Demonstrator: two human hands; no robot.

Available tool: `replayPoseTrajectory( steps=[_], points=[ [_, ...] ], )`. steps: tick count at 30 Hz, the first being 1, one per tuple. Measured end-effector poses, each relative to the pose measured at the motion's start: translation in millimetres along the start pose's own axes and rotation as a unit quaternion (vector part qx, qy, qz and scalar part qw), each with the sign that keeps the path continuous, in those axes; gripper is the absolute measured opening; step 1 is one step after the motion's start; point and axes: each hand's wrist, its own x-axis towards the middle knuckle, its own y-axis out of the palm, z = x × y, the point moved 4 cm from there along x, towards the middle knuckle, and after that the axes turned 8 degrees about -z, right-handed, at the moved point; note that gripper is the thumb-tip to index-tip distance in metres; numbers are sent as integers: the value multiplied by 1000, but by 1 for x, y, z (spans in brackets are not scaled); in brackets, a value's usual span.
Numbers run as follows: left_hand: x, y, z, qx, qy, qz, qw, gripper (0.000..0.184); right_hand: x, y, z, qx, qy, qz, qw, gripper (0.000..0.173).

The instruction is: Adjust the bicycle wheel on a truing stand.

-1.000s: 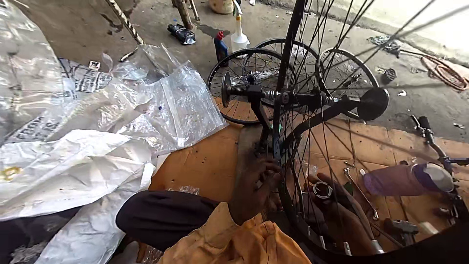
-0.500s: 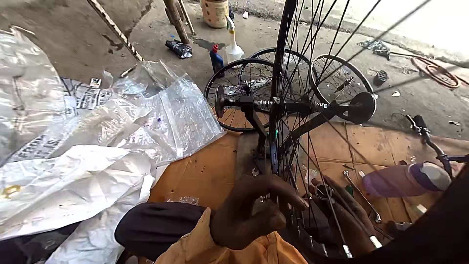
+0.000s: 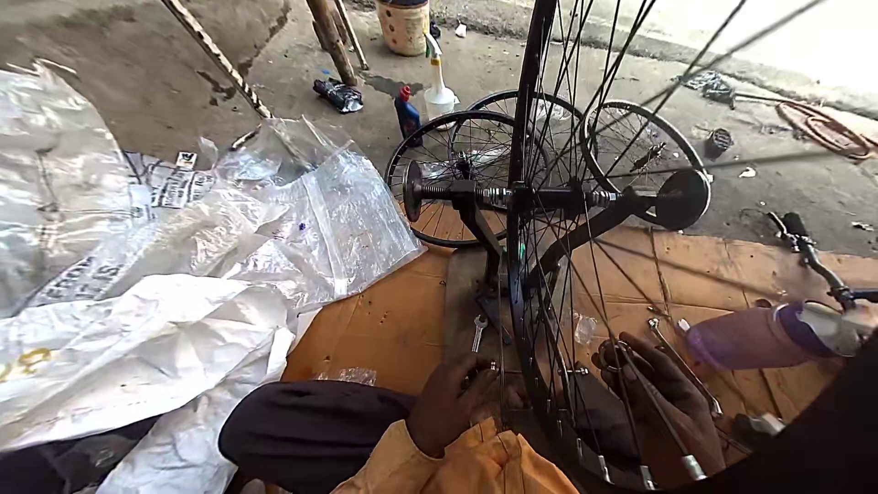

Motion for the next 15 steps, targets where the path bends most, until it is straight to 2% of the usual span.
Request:
replayPoseTrajectory(
  steps=[7, 11, 13, 15],
  points=[
    [6, -4, -5, -55, 45, 13, 997, 27, 0, 3, -3, 3, 1, 18, 1000, 38],
    [5, -6, -7, -28, 80, -20, 996, 36, -2, 0, -4, -4, -2, 14, 1000, 40],
    [3, -10, -19, -2, 132, -57, 990, 42, -2, -1, -2, 0, 0, 8, 1000, 38],
    [-1, -11, -39, 31, 225, -92, 969, 42, -2, -1, -1, 11, 7, 3, 1000, 37]
  ],
)
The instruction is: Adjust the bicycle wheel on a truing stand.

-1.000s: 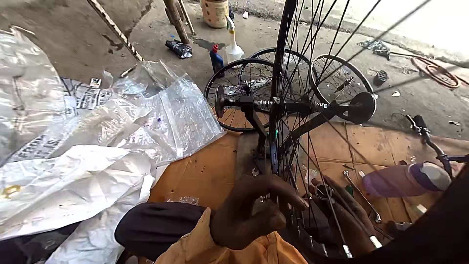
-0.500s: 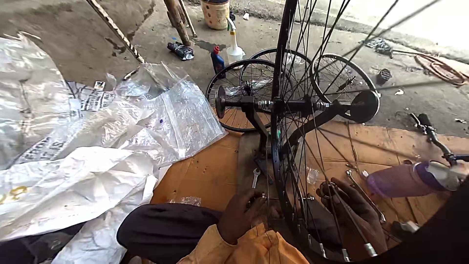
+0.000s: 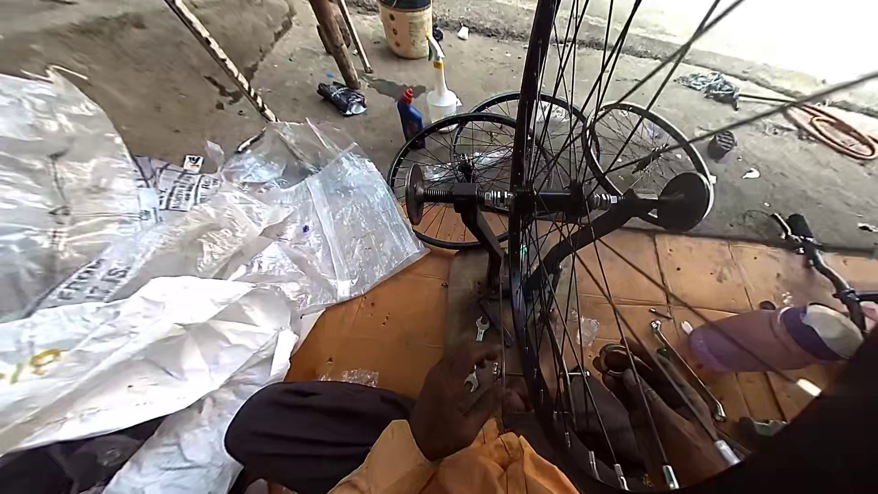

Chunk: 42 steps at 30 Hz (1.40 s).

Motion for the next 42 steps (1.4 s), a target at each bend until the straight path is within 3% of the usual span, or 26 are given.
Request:
replayPoseTrajectory(
  steps=[5, 9, 14, 19, 24, 29, 32, 35, 38, 42],
  points=[
    [-5, 20, -31, 64, 216, -8, 974, 38, 2, 6, 2, -9, -14, 15, 1000, 39],
    [-6, 31, -36, 118, 257, -1, 959, 29, 1, 6, 2, 8, -12, 10, 1000, 39],
    [11, 17, -66, 44, 330, 1, 943, 25, 0, 5, 4, -3, -18, -2, 1000, 38],
    [25, 5, -70, 2, 318, -23, 948, 41, 2, 5, 5, 6, -26, 4, 1000, 37],
    [12, 14, -66, -6, 301, 2, 954, 23, 0, 3, -2, -5, -8, -1, 1000, 42],
    [10, 13, -76, -19, 307, 7, 952, 19, 2, 3, -4, -3, -23, 27, 999, 38],
    [11, 15, -58, -62, 203, 36, 977, 32, 4, 5, -4, -1, -18, 37, 999, 39],
    [25, 19, -36, -89, -29, 42, 995, 36, 2, 4, -11, -9, -18, 55, 998, 38],
    [45, 31, -21, -103, -243, 122, 957, 31, -5, 15, -13, -82, -18, 55, 995, 37],
    [58, 43, -11, -165, -274, 141, 937, 27, 2, 32, -16, -186, -49, 104, 976, 41]
  ],
)
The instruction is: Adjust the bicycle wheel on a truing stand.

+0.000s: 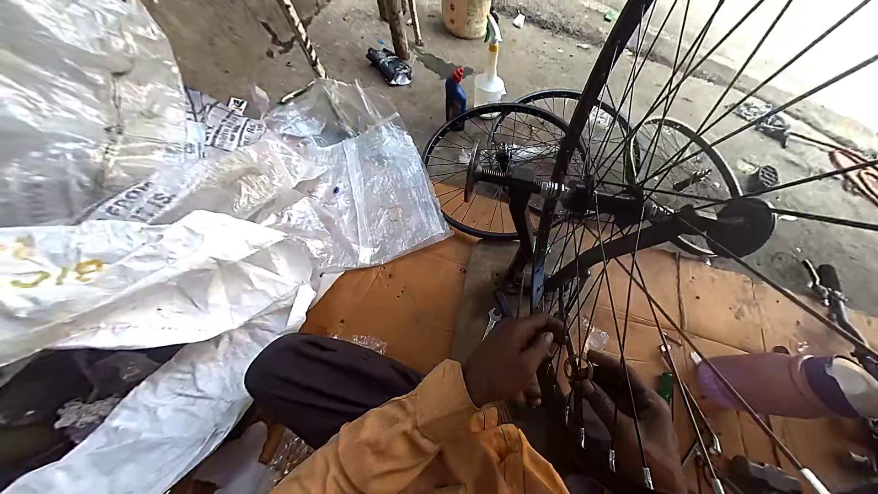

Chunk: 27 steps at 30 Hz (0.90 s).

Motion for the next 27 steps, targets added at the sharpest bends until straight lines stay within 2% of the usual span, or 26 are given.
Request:
replayPoseTrajectory(
  steps=[4, 10, 14, 18, 23, 27],
  points=[
    [5, 2, 3, -5, 1, -5, 1000, 24, 7, 12, -7, -46, -32, 3, 998, 34],
    [7, 0, 4, 105, 66, -24, 992, 14, 10, 17, -6, -19, -5, 74, 997, 28],
    [6, 0, 7, 175, 45, 7, 983, 24, 9, 15, -1, 17, 30, 88, 995, 29],
    [7, 1, 5, 229, 33, 48, 972, 36, 14, 15, -6, 9, 19, 107, 994, 28],
    [5, 12, -13, 347, -9, 32, 937, 36, 20, 24, -4, -34, 7, 100, 994, 21],
    [-1, 6, -8, 315, 16, 21, 949, 41, 24, 24, -6, -23, 5, 109, 994, 21]
  ],
)
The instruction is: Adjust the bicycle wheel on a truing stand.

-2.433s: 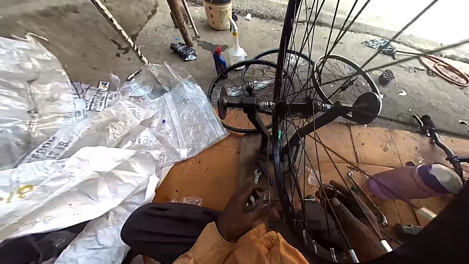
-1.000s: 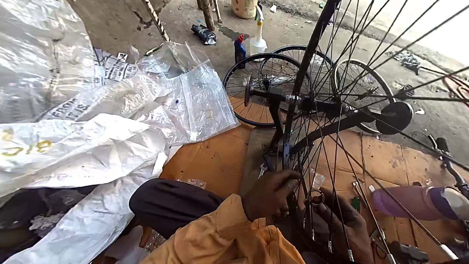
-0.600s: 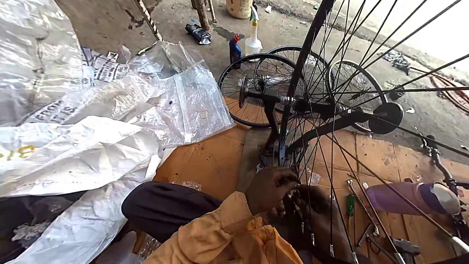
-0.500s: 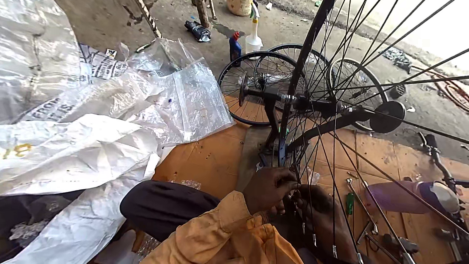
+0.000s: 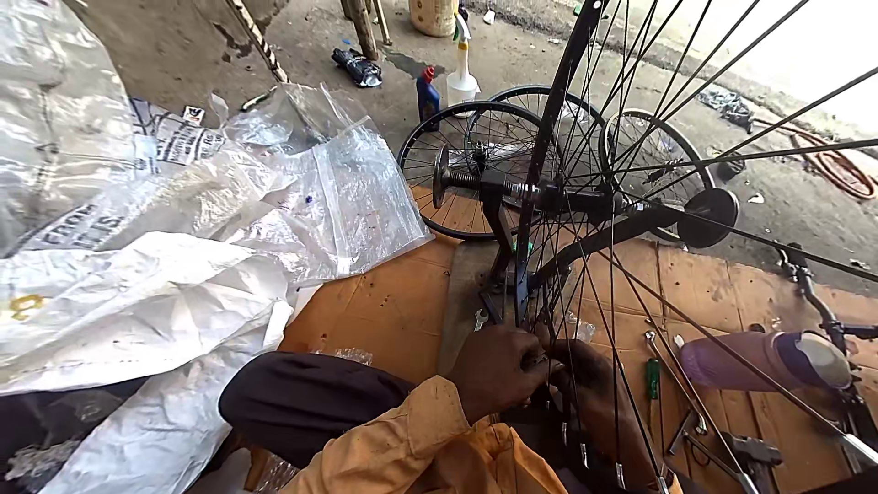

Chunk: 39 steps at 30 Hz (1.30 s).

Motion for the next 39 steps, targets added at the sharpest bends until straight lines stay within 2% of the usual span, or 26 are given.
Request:
replayPoseTrajectory(
  steps=[4, 8, 11, 16, 20, 23, 25, 29, 33, 37, 39],
  points=[
    [3, 0, 12, -44, 4, -1, 999, 41, -6, 0, 4, 34, -6, -4, 999, 21],
    [7, -1, 12, -67, 21, 33, 997, 38, -10, -6, 1, 47, 0, -1, 999, 31],
    [9, 1, 11, -81, 22, 53, 995, 39, -12, -6, 5, 47, 9, 0, 999, 30],
    [2, 0, -9, -7, 9, 4, 1000, 37, -9, -4, 5, -19, 7, -4, 1000, 21],
    [1, -3, 4, -42, -12, 0, 999, 42, -7, -7, -5, 1, -7, -1, 1000, 23],
    [4, -3, 14, -71, 6, -1, 997, 37, -10, -8, -1, 17, -10, -13, 1000, 26],
    [7, 1, 18, -86, 26, 17, 996, 37, -9, -12, -6, 23, -32, 4, 999, 30],
    [11, 2, 12, -101, 29, 52, 993, 35, -11, -8, 4, 16, -9, -1, 1000, 28],
    [6, 1, -4, -19, 11, -10, 1000, 38, -8, -4, 2, -40, 22, -34, 998, 21],
    [6, 0, 3, -23, 14, -29, 999, 39, -6, -5, -7, 1, -6, -37, 999, 21],
    [7, 0, 12, -39, 26, -34, 998, 31, -8, -5, -3, 17, -6, -40, 999, 24]
  ],
)
